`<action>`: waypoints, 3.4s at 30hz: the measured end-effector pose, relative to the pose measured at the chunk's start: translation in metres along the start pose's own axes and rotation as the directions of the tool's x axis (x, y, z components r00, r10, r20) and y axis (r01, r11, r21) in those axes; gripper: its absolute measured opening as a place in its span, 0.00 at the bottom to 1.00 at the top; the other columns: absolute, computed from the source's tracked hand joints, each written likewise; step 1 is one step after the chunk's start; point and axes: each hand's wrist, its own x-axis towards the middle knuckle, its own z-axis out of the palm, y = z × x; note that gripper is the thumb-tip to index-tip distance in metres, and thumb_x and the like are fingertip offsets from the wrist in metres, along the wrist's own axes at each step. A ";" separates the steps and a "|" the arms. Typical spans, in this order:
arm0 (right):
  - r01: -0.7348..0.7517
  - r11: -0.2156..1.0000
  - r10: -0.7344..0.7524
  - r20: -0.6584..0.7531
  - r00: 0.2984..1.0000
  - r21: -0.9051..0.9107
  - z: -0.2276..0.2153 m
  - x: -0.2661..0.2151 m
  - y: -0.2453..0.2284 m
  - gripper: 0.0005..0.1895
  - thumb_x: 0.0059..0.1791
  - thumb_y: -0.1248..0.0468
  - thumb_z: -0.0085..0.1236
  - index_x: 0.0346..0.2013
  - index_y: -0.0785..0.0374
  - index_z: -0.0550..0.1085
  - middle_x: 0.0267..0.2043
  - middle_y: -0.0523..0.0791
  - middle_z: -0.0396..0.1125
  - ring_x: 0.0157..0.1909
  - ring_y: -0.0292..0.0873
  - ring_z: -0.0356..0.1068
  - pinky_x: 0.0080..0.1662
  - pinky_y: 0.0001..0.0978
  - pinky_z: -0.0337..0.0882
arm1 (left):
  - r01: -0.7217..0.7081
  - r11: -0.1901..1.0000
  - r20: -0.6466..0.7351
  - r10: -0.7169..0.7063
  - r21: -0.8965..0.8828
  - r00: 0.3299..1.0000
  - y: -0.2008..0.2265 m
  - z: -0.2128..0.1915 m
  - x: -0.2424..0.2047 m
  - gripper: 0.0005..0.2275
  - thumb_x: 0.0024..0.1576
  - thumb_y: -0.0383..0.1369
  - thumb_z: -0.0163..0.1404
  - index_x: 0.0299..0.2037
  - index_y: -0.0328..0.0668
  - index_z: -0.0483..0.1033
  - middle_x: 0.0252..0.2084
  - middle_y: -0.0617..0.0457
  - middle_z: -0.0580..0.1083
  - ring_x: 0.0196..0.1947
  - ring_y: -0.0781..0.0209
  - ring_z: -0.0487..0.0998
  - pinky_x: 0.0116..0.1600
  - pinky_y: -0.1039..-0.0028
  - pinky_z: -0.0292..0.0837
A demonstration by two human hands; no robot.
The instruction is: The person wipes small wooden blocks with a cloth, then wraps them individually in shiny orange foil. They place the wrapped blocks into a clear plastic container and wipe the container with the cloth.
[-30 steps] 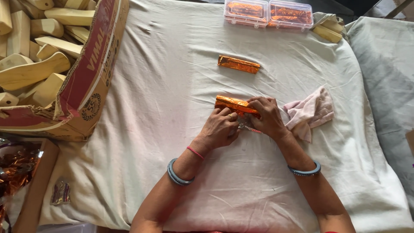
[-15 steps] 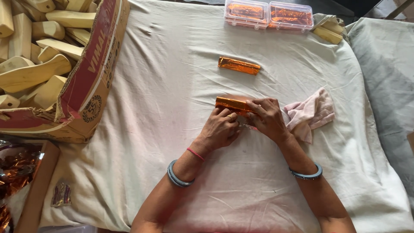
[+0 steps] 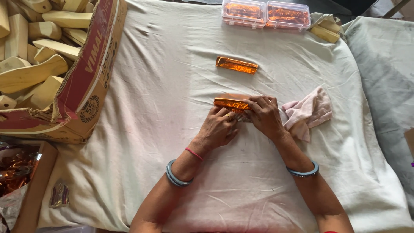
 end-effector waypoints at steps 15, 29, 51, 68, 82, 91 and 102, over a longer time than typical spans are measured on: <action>0.015 0.967 -0.023 0.028 0.999 0.255 -0.002 -0.003 0.005 0.07 0.44 0.64 0.69 0.36 0.55 0.80 0.55 0.40 0.74 0.58 0.42 0.71 0.59 0.41 0.63 | -0.018 1.000 0.026 0.019 -0.025 0.999 -0.001 0.006 -0.003 0.15 0.60 0.42 0.52 0.29 0.39 0.83 0.38 0.54 0.78 0.43 0.59 0.76 0.47 0.64 0.71; -0.039 0.922 0.010 0.078 0.997 0.386 -0.002 0.001 0.006 0.24 0.39 0.65 0.73 0.49 0.59 0.79 0.49 0.46 0.74 0.48 0.48 0.76 0.49 0.39 0.75 | -0.104 0.983 0.059 0.114 -0.149 0.992 0.022 0.007 -0.002 0.20 0.59 0.46 0.53 0.20 0.39 0.80 0.31 0.53 0.76 0.40 0.57 0.77 0.47 0.67 0.75; -0.304 0.927 0.297 0.064 0.953 0.219 0.043 0.066 0.051 0.20 0.42 0.65 0.71 0.50 0.54 0.81 0.46 0.43 0.75 0.46 0.42 0.75 0.50 0.37 0.75 | -0.107 0.950 0.029 0.121 -0.295 0.992 0.029 0.010 -0.002 0.21 0.58 0.43 0.54 0.13 0.44 0.74 0.27 0.57 0.73 0.33 0.59 0.73 0.40 0.70 0.73; -0.225 0.969 0.226 -0.008 0.974 -0.100 0.063 0.090 0.068 0.22 0.41 0.59 0.74 0.50 0.52 0.82 0.54 0.40 0.66 0.62 0.47 0.59 0.53 0.47 0.59 | -0.092 0.950 0.036 0.108 -0.298 0.993 0.027 0.009 -0.001 0.21 0.59 0.41 0.54 0.12 0.43 0.72 0.27 0.57 0.71 0.32 0.59 0.71 0.40 0.70 0.72; -0.360 0.921 0.380 0.151 0.912 -0.146 0.029 -0.009 0.061 0.26 0.51 0.52 0.59 0.61 0.58 0.74 0.66 0.46 0.63 0.67 0.49 0.59 0.58 0.50 0.62 | -0.081 0.959 0.023 0.090 -0.272 0.996 0.039 0.012 -0.005 0.19 0.56 0.41 0.56 0.15 0.43 0.71 0.30 0.55 0.73 0.35 0.57 0.73 0.42 0.67 0.73; 0.094 0.982 -0.011 0.452 0.892 -0.162 0.018 -0.043 -0.005 0.35 0.55 0.42 0.36 0.75 0.50 0.53 0.80 0.42 0.41 0.79 0.42 0.39 0.72 0.52 0.37 | -0.202 0.930 0.088 0.239 -0.308 0.967 0.096 -0.012 -0.041 0.12 0.49 0.42 0.59 0.24 0.45 0.74 0.37 0.55 0.71 0.42 0.56 0.71 0.44 0.65 0.68; -0.080 0.981 0.129 0.292 0.948 -0.175 -0.014 -0.013 0.031 0.31 0.53 0.41 0.48 0.65 0.54 0.70 0.75 0.45 0.56 0.71 0.46 0.57 0.67 0.56 0.54 | -0.132 0.934 0.246 0.221 -0.332 0.944 0.113 -0.037 -0.073 0.11 0.53 0.43 0.58 0.33 0.45 0.78 0.41 0.55 0.75 0.48 0.55 0.75 0.51 0.63 0.71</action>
